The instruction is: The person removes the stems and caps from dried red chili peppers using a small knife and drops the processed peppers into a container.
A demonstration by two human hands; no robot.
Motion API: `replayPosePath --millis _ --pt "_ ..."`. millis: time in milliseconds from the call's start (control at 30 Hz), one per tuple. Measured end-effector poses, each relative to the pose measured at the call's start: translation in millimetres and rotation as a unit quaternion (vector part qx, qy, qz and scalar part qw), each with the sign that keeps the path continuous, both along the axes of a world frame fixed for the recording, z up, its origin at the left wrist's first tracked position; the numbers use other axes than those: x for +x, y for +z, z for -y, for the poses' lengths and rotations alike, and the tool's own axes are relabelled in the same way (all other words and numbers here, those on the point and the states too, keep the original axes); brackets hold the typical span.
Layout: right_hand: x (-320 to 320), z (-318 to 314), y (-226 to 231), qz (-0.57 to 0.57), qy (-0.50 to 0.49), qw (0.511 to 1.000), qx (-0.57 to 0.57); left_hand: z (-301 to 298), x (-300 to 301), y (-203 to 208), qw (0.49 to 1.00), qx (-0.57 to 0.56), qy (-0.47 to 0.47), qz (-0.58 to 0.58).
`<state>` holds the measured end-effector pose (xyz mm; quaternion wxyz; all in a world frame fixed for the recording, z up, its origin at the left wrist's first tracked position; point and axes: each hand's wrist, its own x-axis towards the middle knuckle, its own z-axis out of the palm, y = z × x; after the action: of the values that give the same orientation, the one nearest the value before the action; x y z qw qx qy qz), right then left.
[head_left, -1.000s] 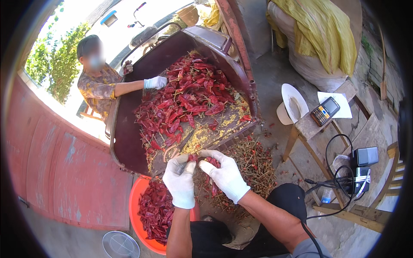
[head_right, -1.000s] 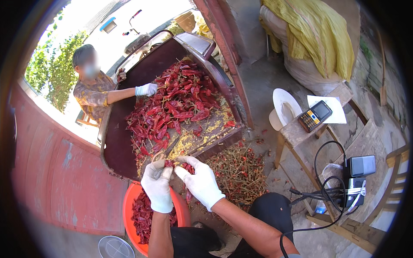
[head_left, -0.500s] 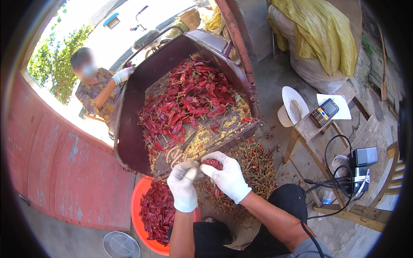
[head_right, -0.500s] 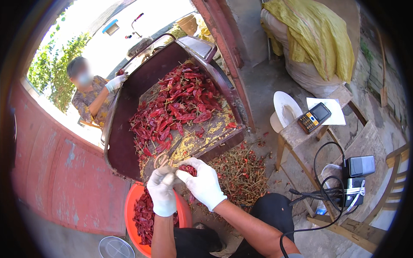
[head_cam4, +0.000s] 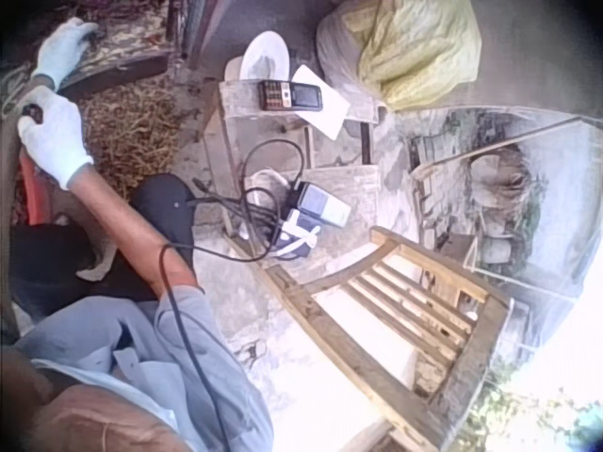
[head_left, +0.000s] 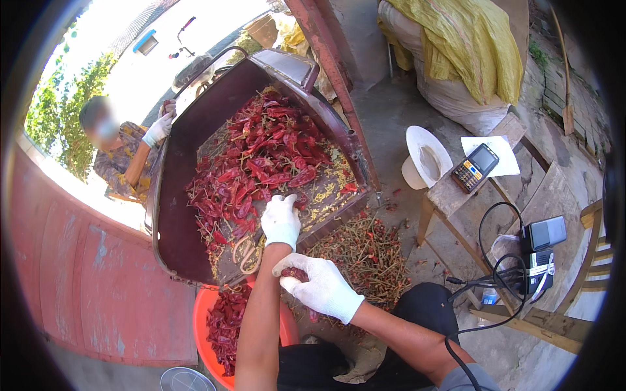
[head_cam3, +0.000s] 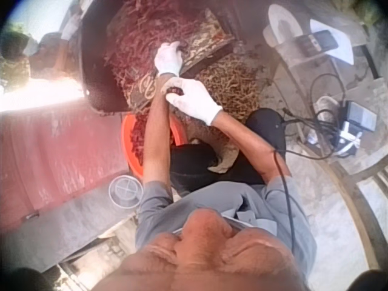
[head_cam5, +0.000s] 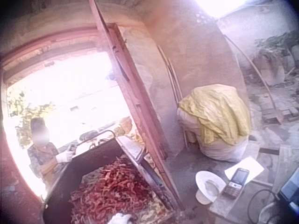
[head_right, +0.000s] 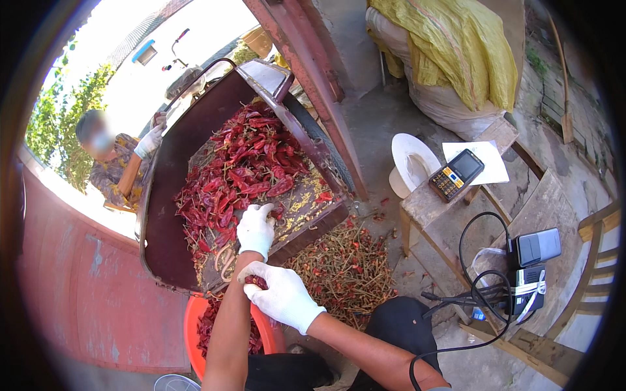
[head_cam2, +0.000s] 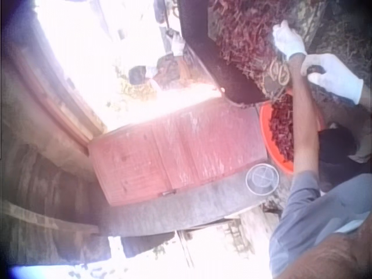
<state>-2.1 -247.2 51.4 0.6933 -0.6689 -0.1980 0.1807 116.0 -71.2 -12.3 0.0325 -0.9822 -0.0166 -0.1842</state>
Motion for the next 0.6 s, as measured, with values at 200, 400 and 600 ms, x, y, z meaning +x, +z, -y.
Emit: replayPosePath --millis 200,400,600 --pt "7 1 -1 -0.015 -0.028 0.999 -0.023 -20 9 -9 1.0 -0.008 -0.001 0.015" --pt "13 3 -6 0.052 -0.09 0.991 -0.079 -26 -34 12 0.943 -0.331 0.042 0.022" --pt "6 3 -6 0.304 -0.198 0.923 -0.132 -2 -132 78 0.761 -0.643 0.032 -0.08"
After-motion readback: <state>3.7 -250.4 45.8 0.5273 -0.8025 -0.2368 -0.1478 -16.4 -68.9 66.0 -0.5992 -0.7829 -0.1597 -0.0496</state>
